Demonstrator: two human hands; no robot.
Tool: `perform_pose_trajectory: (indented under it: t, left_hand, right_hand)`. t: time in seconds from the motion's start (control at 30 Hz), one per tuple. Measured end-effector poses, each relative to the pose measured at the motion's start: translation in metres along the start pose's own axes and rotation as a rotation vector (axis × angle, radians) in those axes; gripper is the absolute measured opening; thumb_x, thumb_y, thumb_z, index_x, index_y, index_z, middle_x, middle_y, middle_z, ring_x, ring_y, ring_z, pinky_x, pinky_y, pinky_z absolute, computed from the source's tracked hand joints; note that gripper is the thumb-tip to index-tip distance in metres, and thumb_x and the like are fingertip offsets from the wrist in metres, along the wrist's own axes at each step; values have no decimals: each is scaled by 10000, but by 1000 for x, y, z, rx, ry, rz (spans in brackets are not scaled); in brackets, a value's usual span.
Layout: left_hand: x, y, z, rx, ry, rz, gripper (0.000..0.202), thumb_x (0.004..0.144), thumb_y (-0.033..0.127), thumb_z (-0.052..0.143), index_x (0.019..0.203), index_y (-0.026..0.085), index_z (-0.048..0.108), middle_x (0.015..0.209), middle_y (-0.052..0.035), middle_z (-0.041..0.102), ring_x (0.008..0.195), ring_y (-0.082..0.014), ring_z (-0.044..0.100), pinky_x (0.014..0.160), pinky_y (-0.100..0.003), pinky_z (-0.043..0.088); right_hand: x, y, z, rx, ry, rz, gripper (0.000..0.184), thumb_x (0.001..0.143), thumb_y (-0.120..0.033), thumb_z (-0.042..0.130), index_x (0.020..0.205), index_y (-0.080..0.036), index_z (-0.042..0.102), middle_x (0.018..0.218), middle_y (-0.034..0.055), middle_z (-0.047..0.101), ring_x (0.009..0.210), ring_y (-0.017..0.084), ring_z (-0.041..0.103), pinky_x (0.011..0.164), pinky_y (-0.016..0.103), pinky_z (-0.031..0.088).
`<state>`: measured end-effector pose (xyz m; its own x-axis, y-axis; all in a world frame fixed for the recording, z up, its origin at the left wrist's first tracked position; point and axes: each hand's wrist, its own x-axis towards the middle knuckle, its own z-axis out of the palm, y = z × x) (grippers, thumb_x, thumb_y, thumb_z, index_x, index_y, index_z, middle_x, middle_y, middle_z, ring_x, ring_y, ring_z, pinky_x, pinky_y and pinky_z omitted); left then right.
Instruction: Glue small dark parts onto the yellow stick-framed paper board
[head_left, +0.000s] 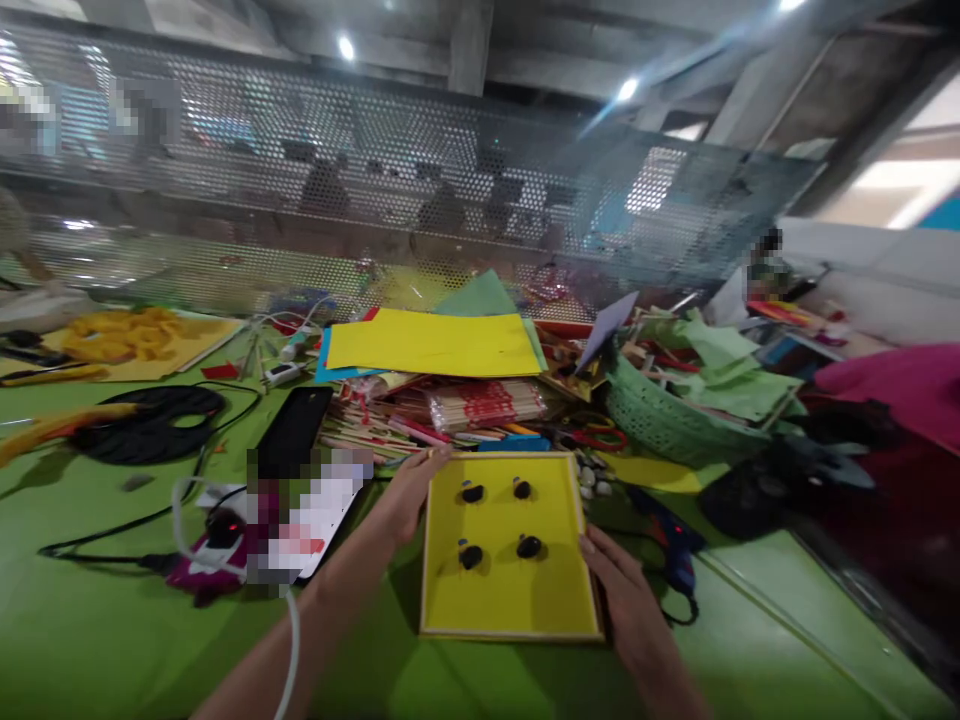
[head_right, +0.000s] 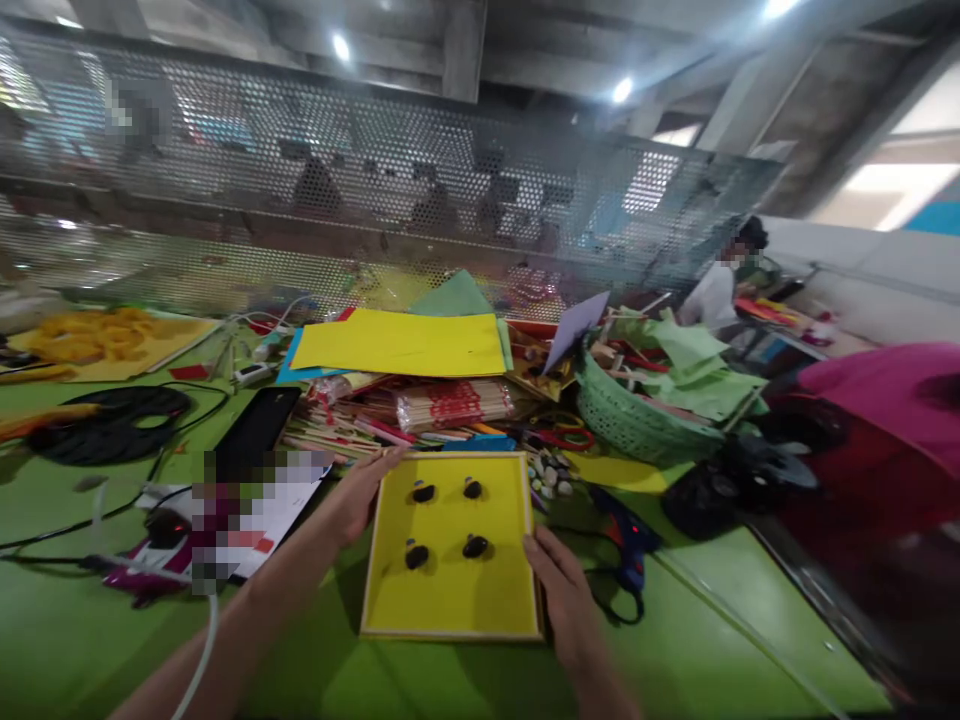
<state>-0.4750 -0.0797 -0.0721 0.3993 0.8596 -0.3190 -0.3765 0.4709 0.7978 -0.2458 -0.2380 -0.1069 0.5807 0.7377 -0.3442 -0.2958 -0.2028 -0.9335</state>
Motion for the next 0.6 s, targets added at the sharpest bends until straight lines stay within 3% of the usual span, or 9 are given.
perform_pose_trajectory:
  t: [0.1,0.2,0.37,0.53,0.6]
  left_hand:
    - [0,2,2,31,7,-20,332,715,411,765,909,159,668,903,-108,756,779,-254,725,692,-359,587]
    - [-2,5,6,40,18,-30,319,718,397,761,905,153,675,900,-114,758,768,-258,727,685,-358,589]
    - [-3,6,8,40,20,-34,299,731,387,750,903,158,665,882,-105,759,751,-251,726,679,-354,588]
    - [0,3,3,23,-11,6,312,728,376,757,935,160,667,963,-108,754,814,-254,728,704,-344,588]
    - [0,2,2,15,-9,4,338,725,379,761,963,158,666,987,-114,749,834,-254,727,712,-342,586]
  right_hand:
    - [-5,-6,4,2,38,47,502,553,-485,845,962,-209,751,995,28,771,968,282,690,793,331,553]
    - [-10,-14,10,40,-25,48,524,522,-518,849,920,-190,755,955,47,775,929,287,696,773,332,554]
    - [-12,-16,12,97,-108,39,434,615,-455,837,938,-182,739,937,43,776,899,265,707,765,319,549]
    - [-13,-19,12,141,-284,34,387,694,-426,794,975,-167,732,963,66,773,909,290,712,742,345,558]
    - [-13,-19,11,132,-237,43,386,679,-422,806,965,-172,733,937,60,777,889,283,718,731,337,561]
